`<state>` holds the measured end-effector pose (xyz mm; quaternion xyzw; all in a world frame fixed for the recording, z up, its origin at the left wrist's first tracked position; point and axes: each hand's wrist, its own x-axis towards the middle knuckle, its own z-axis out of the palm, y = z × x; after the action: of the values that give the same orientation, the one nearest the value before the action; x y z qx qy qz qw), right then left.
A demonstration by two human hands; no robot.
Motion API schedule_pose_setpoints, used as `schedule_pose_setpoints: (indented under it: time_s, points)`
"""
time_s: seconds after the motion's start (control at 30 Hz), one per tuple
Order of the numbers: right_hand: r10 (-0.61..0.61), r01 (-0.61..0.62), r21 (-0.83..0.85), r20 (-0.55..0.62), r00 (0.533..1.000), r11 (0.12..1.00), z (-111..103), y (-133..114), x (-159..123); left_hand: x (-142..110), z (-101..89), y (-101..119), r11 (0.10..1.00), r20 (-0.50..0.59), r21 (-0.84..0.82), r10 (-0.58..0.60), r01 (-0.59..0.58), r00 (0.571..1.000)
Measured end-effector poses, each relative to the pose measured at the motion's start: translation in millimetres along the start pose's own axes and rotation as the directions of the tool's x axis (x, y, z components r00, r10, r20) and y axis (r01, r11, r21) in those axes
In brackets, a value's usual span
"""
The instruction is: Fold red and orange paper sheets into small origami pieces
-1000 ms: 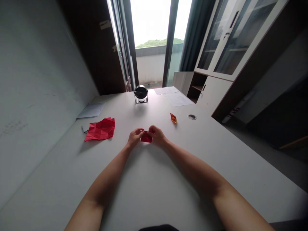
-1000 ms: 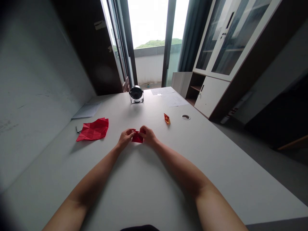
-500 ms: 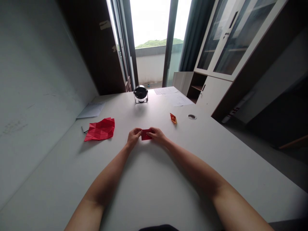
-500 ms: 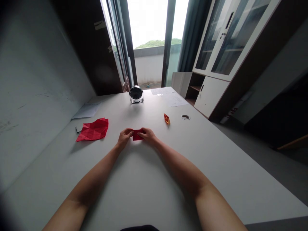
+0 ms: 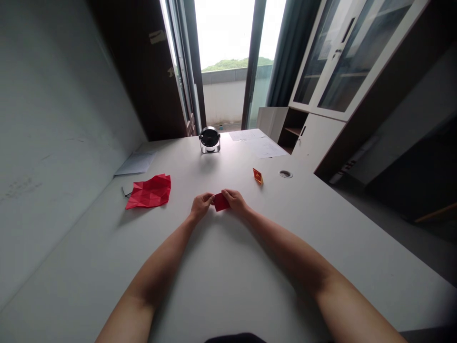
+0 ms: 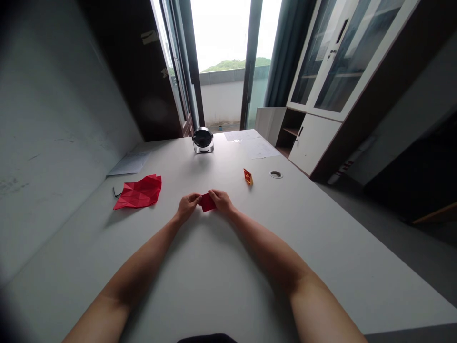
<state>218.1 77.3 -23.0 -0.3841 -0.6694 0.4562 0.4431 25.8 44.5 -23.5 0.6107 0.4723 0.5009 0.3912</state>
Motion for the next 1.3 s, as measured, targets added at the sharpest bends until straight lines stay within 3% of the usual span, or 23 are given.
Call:
schedule_pose_setpoints:
  time_s: [0.1, 0.43, 0.57, 0.77, 0.9, 1.1, 1.3]
  points:
    - [-0.002, 0.002, 0.012, -0.015, 1.0, 1.0, -1.1, -2.9, -0.4, -0.2, -1.6, 1.5, 1.0, -0.028, 0.018, 0.012, -0.012, 1.0]
    - [-0.055, 0.033, 0.106, 0.204, 0.977, 0.994, -2.0, 0.1, 3.5, 4.6, -4.0, 2.3, 0.981, -0.114, -0.192, -0.042, 0.02, 0.993]
    - [-0.055, 0.037, 0.095, 0.194, 0.979, 0.995, -1.9, 3.0, 4.2, 4.8, -3.9, 1.4, 0.979, -0.113, -0.204, -0.053, 0.029, 0.992]
    - [-0.035, 0.032, 0.051, 0.063, 0.997, 0.998, -0.6, -3.6, 0.0, 2.6, -3.5, 0.1, 0.99, -0.063, -0.138, -0.023, 0.014, 0.998]
    - [-0.027, 0.024, 0.03, 0.105, 0.994, 0.999, -1.2, -4.9, -0.4, 1.2, -2.3, 0.4, 0.993, -0.108, -0.104, -0.065, 0.053, 0.992]
    - [-0.005, 0.03, -0.132, 0.186, 0.982, 0.991, -2.1, -4.7, -1.9, 2.7, -0.9, 2.6, 0.965, -0.133, -0.26, -0.065, 0.029, 0.989]
    - [-0.027, 0.04, -0.07, 0.18, 0.983, 0.997, -0.6, -5.5, -3.4, 2.9, 0.1, 6.0, 0.932, -0.108, -0.361, -0.081, 0.037, 0.991]
